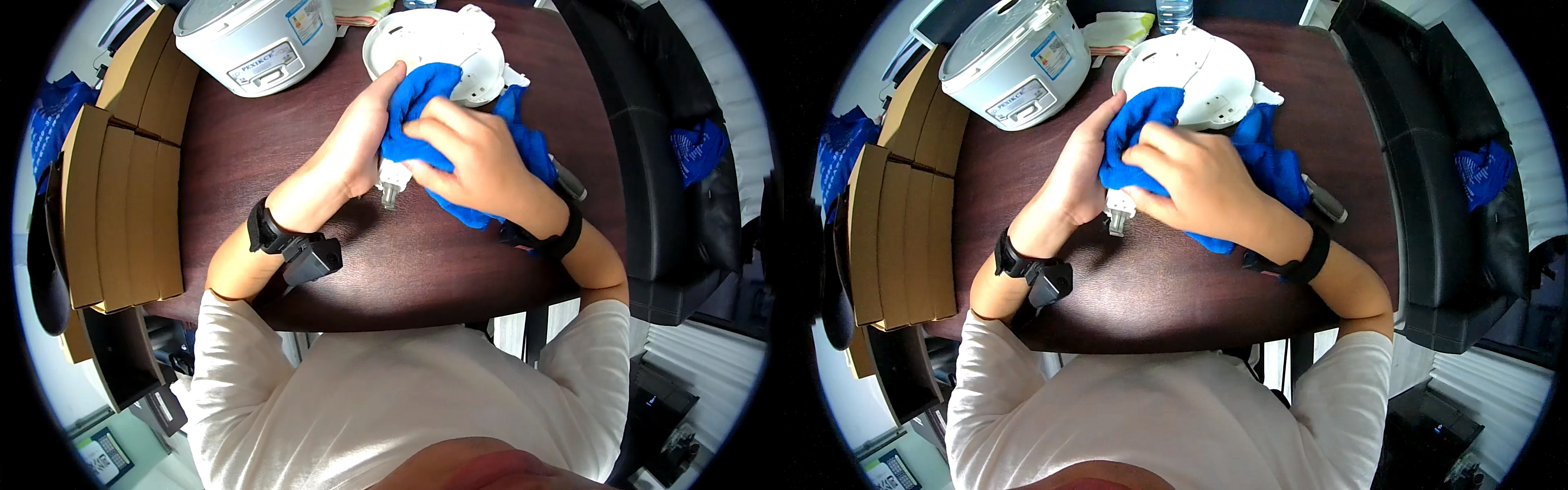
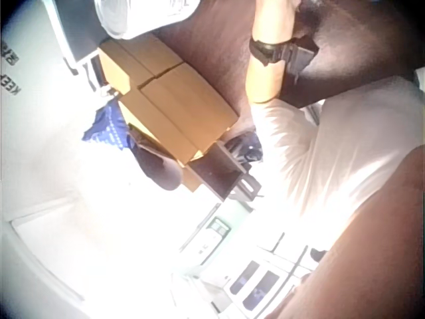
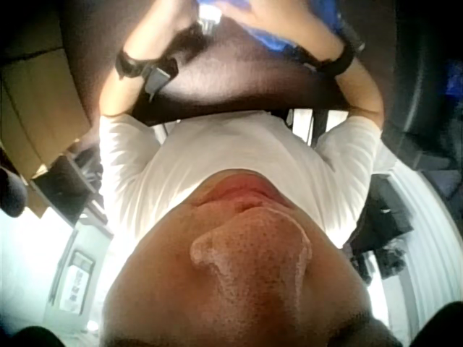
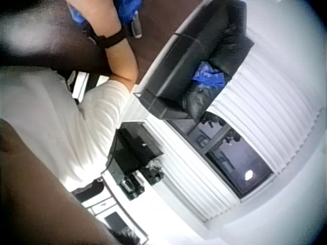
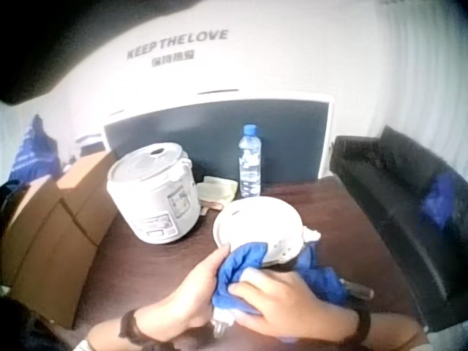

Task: The person uses a screwdriver to remove screws from a white plastic appliance part, then wipes the part with a blue cloth. The task involves disassembly and cleaning of a small household appliance component.

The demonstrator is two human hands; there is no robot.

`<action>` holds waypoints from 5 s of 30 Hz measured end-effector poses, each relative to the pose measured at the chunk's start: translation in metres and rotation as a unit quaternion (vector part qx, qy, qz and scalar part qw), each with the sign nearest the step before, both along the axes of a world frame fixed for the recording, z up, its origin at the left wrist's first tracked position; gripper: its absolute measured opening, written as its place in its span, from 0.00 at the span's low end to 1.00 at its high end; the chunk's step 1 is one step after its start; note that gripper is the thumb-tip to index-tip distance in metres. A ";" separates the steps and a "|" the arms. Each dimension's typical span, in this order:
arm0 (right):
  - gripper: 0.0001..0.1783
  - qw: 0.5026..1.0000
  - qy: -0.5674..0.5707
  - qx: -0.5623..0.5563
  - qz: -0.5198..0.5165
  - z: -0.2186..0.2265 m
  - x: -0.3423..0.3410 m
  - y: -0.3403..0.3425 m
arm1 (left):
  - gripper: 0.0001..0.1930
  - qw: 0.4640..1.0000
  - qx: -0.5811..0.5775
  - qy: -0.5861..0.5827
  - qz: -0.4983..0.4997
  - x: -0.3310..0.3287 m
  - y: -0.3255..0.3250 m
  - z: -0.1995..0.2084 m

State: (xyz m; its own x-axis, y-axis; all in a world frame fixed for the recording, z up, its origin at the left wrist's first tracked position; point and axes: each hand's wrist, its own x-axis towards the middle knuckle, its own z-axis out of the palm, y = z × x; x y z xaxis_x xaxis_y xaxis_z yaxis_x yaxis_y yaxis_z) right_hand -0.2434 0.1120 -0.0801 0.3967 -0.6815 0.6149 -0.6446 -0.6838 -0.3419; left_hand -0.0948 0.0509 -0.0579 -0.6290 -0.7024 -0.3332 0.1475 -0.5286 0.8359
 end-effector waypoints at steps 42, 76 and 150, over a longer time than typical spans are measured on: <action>0.23 0.995 -0.018 -0.087 -0.047 0.007 -0.002 -0.002 | 0.32 0.998 0.002 0.060 0.030 0.006 0.015 0.002; 0.15 0.927 -0.159 0.248 0.232 0.036 -0.013 0.008 | 0.26 0.965 -0.229 0.096 0.081 0.021 -0.019 0.019; 0.15 0.991 -0.134 -0.017 0.015 0.040 -0.029 -0.001 | 0.16 0.980 -0.043 0.068 -0.183 0.018 0.007 0.006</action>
